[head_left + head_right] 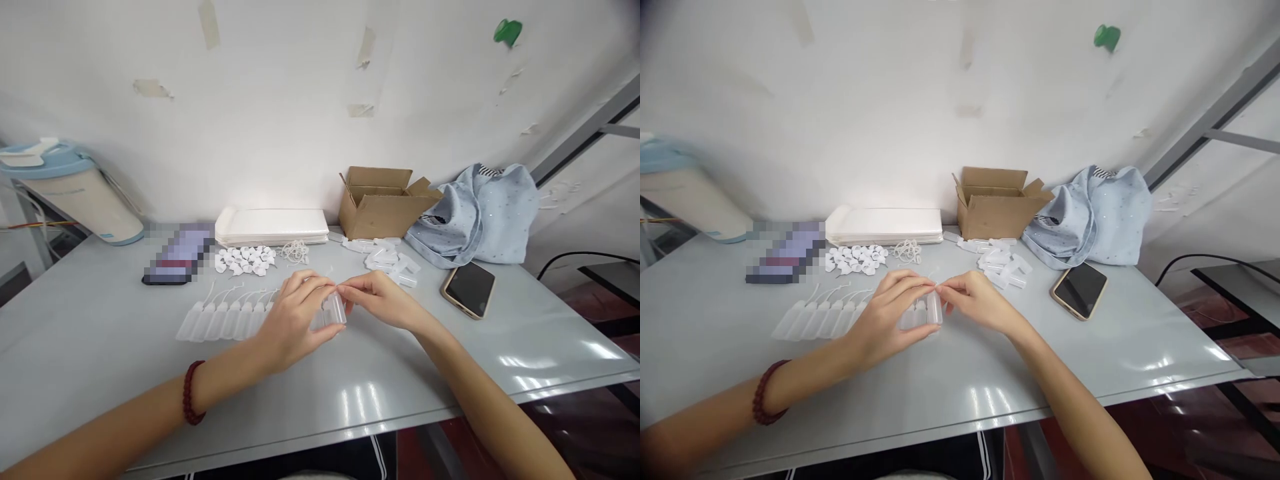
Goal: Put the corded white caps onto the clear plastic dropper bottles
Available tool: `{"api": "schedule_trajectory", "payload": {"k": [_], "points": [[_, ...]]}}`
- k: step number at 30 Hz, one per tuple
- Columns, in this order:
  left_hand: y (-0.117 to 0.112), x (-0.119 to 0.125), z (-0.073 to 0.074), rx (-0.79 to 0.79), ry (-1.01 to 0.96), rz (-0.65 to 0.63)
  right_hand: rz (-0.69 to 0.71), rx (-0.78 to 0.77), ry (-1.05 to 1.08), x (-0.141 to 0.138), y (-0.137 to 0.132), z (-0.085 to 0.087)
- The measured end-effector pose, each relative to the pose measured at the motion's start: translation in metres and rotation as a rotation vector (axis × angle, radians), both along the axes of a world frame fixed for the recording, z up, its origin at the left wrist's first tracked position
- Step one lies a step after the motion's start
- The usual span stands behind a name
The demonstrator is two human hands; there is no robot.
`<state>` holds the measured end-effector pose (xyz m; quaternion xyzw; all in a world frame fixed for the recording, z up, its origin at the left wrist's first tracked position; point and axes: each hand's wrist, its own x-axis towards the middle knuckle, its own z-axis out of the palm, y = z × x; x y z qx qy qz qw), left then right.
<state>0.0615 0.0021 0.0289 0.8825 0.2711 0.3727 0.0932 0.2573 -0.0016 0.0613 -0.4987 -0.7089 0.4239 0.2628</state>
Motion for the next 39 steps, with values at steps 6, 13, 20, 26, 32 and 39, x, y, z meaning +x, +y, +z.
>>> {"api": "schedule_trajectory", "payload": {"k": [6,13,20,26,32,39], "points": [[0.001,0.018,-0.004,-0.136,0.085,-0.058,0.065,-0.035,-0.253,0.016,0.006,0.005],[-0.001,0.022,-0.013,-0.203,0.235,-0.058,0.179,-0.004,-0.398,0.016,0.005,-0.001],[-0.001,0.02,-0.012,-0.237,0.29,-0.021,0.164,-0.007,-0.377,0.013,0.008,-0.005],[0.0,0.017,-0.012,-0.179,0.363,-0.006,0.11,-0.044,-0.299,0.012,0.008,-0.011],[0.002,0.01,-0.011,-0.11,0.452,0.02,0.085,-0.062,-0.254,0.01,0.008,-0.013],[0.003,0.01,-0.013,-0.057,0.491,0.049,0.054,-0.095,-0.212,0.009,0.008,-0.011]]}}
